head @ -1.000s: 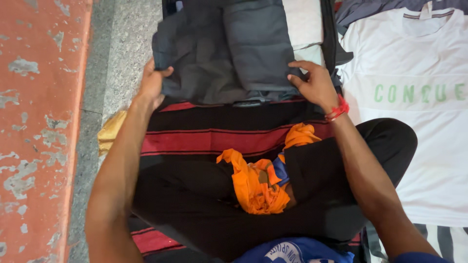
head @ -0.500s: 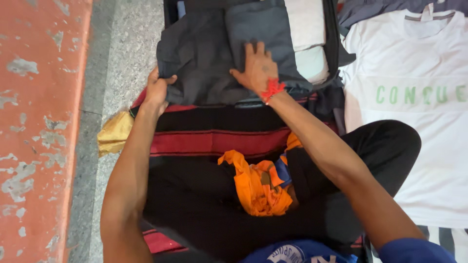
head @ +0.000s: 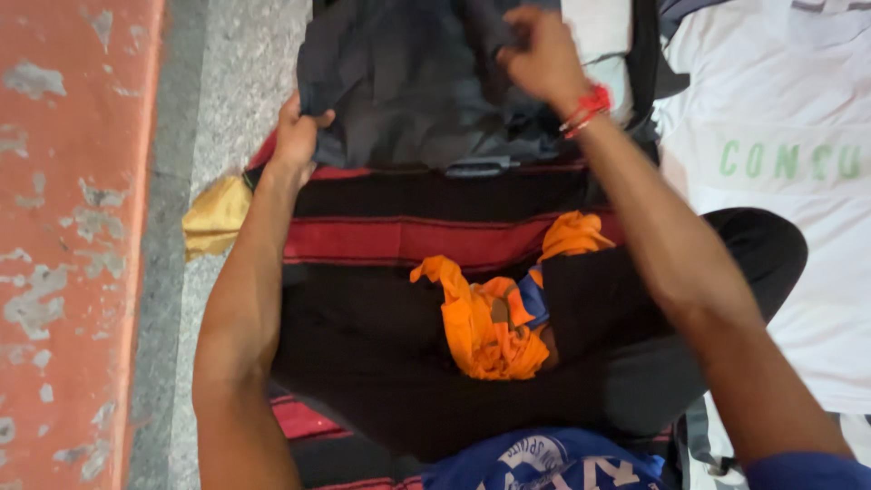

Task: The person folds and places several items of clothing, such as a white t-shirt and dark trousers, into a suitcase while sitting on a floor mat.

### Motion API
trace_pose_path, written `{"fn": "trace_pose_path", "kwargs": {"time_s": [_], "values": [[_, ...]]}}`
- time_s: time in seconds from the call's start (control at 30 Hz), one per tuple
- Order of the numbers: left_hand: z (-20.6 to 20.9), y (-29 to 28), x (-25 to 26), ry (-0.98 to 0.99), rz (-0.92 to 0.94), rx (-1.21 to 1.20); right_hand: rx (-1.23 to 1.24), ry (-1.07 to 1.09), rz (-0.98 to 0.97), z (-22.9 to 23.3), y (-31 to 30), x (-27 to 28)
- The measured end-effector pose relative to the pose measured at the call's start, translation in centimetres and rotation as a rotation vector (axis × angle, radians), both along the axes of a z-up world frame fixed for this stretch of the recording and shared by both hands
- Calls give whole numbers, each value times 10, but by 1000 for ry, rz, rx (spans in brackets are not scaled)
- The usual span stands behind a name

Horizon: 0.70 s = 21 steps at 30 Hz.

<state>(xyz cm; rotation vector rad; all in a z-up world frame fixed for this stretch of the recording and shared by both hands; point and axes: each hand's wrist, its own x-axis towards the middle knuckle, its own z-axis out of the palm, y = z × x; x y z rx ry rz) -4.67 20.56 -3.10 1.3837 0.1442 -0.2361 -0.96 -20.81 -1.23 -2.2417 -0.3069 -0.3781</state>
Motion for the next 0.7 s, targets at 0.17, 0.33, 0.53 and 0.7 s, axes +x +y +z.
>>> {"fn": "trace_pose_path", "kwargs": {"time_s": [0.17, 0.33, 0.53, 0.7], "values": [[-4, -1, 6, -105, -27, 26, 143, -23, 38, 26, -61, -10], [0, -4, 7, -19, -16, 22, 159, 33, -84, 29, -136, -18], [0, -1, 2, -94, -39, 58, 709, 271, -76, 26, -186, -37], [3, -6, 0, -79, -41, 11, 400, 441, -235, 28, -191, -64]]}}
